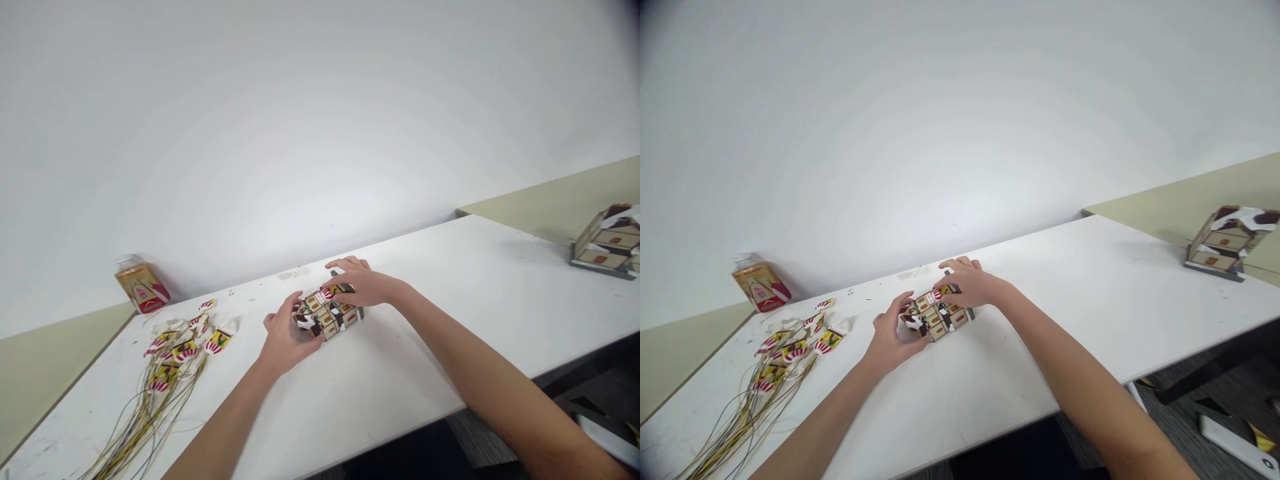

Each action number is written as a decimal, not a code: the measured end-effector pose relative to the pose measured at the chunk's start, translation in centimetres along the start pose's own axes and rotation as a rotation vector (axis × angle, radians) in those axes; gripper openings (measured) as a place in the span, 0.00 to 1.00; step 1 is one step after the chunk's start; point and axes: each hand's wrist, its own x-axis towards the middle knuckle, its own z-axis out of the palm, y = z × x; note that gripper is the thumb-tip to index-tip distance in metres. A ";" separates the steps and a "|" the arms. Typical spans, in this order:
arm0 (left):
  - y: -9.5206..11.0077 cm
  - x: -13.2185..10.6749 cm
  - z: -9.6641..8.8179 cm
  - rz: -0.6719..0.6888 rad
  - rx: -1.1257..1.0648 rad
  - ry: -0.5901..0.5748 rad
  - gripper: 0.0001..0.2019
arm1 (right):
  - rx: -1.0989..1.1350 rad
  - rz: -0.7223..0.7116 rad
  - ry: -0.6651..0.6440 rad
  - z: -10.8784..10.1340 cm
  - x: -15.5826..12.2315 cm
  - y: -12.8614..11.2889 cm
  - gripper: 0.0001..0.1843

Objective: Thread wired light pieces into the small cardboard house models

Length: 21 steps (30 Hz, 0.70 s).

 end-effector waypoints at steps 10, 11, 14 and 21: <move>-0.5 -0.1 0.2 0.040 0.028 0.044 0.43 | 0.378 0.158 0.317 0.3 0.6 1.1 0.15; -0.5 -0.1 0.3 0.051 0.032 0.059 0.43 | 0.459 0.235 0.306 0.4 0.8 1.1 0.18; -0.7 -0.3 0.4 0.102 0.059 0.107 0.45 | 0.590 0.403 0.218 0.7 1.0 1.2 0.23; -0.9 -0.3 0.5 0.160 0.138 0.164 0.45 | 0.580 0.409 0.148 0.7 0.9 0.7 0.14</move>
